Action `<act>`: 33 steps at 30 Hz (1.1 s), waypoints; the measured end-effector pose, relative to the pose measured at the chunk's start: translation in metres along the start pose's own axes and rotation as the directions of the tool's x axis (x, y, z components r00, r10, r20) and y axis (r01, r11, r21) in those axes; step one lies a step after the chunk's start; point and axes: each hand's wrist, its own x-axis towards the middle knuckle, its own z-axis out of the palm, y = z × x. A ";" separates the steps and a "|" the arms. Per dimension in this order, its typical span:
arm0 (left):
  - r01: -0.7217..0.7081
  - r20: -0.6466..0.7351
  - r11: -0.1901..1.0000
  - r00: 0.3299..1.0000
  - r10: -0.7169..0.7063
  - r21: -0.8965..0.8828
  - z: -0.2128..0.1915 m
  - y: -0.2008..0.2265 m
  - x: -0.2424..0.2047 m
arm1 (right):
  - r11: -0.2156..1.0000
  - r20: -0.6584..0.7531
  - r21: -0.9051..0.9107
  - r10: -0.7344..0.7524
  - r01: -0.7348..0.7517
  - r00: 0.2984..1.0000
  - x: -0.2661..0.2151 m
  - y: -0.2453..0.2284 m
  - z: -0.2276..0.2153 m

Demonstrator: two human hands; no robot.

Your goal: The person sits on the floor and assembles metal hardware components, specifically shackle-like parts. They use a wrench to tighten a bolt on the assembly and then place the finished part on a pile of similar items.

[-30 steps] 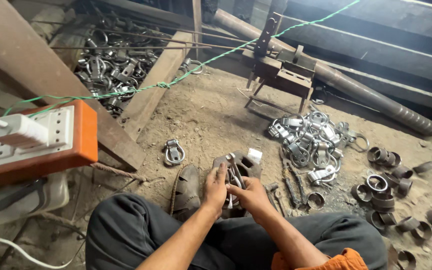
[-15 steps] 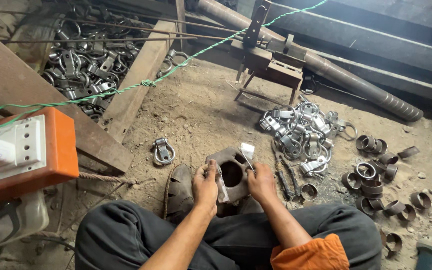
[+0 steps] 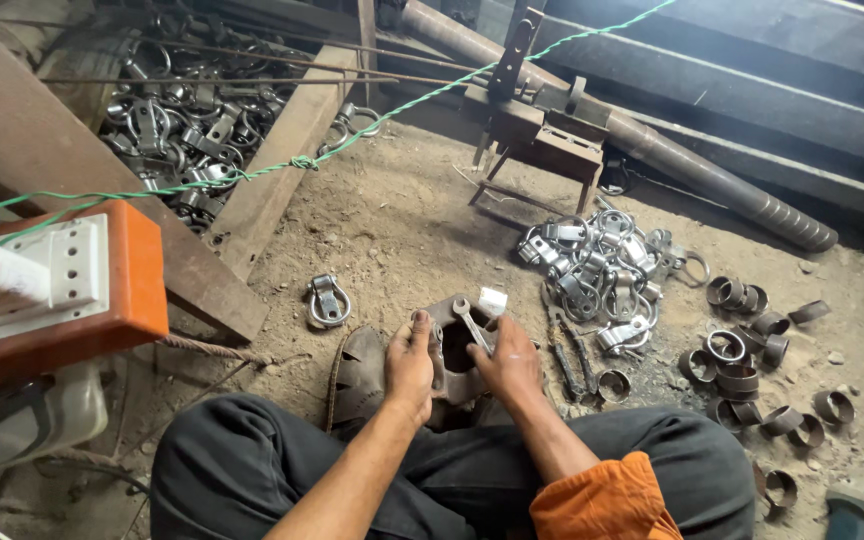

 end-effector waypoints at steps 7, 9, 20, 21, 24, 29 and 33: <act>0.197 0.267 0.970 0.951 -0.153 -0.145 0.008 0.047 -0.032 | 0.820 0.336 0.541 -0.011 -0.184 0.942 -0.003 0.009 0.022; 0.198 0.352 0.959 0.929 -0.117 -0.203 0.010 0.050 -0.035 | 0.543 0.584 0.685 -0.012 -0.485 0.812 -0.012 0.010 0.020; 0.005 0.219 0.967 0.974 0.053 -0.255 -0.013 0.015 0.003 | 0.661 0.188 0.751 -0.218 0.003 0.958 -0.021 0.027 0.027; 0.011 0.206 0.967 0.978 0.043 -0.254 -0.012 0.013 0.001 | 0.719 0.086 0.675 -0.299 0.165 0.950 -0.023 0.025 0.026; 0.047 0.246 0.976 0.969 0.006 -0.211 -0.006 0.024 -0.015 | 0.665 0.068 0.737 -0.250 0.120 0.966 -0.032 0.010 0.018; 0.227 0.247 0.962 0.951 -0.186 -0.151 -0.011 0.042 -0.039 | 0.785 0.067 0.605 -0.216 0.133 0.974 -0.054 -0.021 -0.013; 0.305 0.278 0.919 0.932 -0.234 -0.248 -0.026 0.032 -0.031 | 0.797 0.023 0.528 -0.359 0.294 0.933 -0.070 -0.045 -0.027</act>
